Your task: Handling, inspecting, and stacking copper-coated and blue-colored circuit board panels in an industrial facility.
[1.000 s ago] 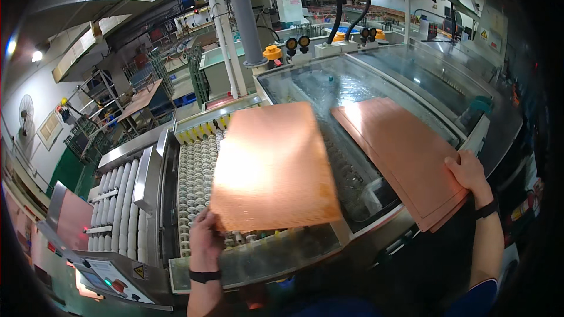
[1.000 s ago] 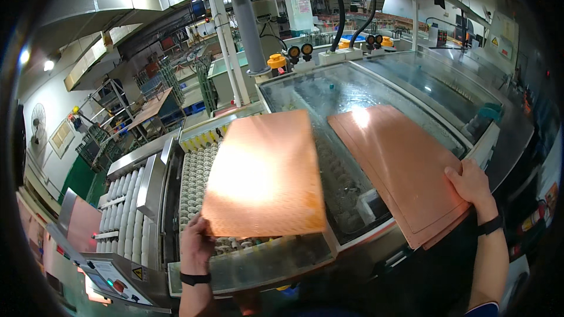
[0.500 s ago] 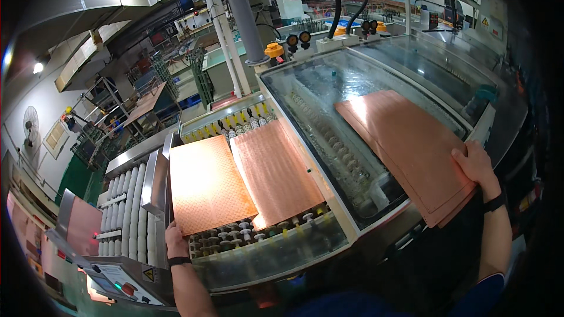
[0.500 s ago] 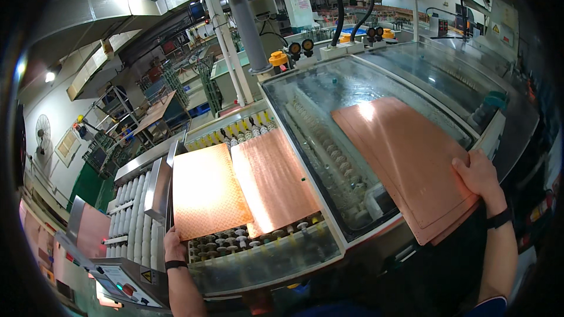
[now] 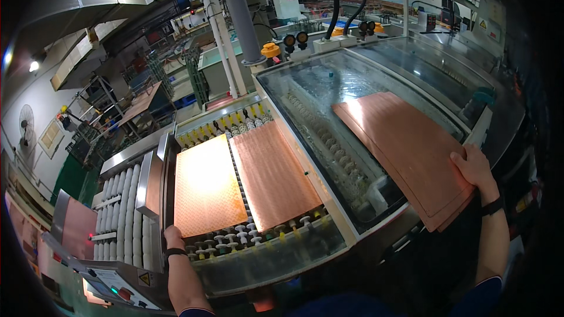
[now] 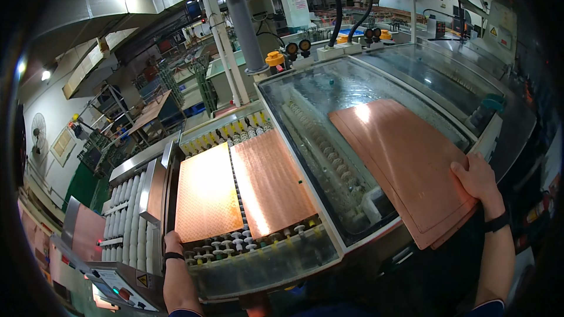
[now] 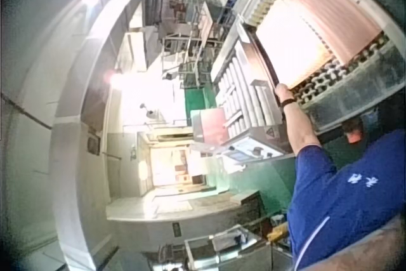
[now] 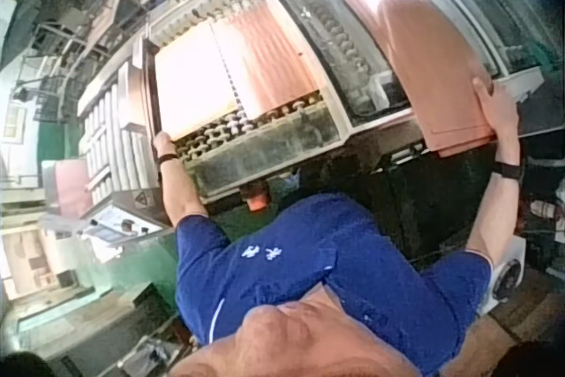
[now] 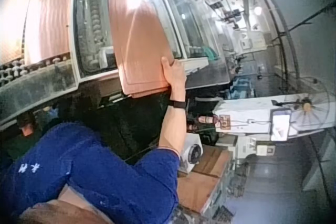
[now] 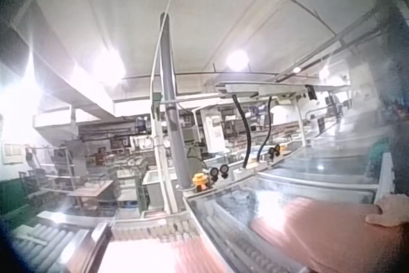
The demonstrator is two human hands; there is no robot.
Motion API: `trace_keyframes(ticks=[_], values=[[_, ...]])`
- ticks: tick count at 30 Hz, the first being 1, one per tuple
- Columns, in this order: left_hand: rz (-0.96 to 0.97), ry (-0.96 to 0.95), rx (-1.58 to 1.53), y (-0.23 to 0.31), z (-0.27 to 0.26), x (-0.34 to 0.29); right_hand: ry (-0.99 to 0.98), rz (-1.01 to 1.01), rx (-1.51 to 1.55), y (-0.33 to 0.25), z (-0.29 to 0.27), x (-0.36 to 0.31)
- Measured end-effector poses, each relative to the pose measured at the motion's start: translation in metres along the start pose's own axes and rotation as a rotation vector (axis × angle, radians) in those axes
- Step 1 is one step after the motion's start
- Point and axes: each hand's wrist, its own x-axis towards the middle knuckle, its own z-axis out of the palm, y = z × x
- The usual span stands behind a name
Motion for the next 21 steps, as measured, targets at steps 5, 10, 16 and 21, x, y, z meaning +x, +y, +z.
trace_keyframes(ticks=[5,10,16,21], values=[[-0.040,-0.011,-0.219,0.142,-0.114,-0.041,0.045,0.083,-0.086,0.005,-0.010,-0.021],[0.378,-0.066,-0.537,0.169,-0.187,-0.100,0.031,0.039,-0.011,-0.005,-0.007,-0.013],[0.323,-0.145,-0.522,0.194,-0.224,-0.121,0.104,0.028,-0.012,0.001,-0.001,-0.016],[0.355,-0.072,-0.505,0.203,-0.206,-0.114,0.065,0.032,0.011,-0.004,-0.009,-0.021]])
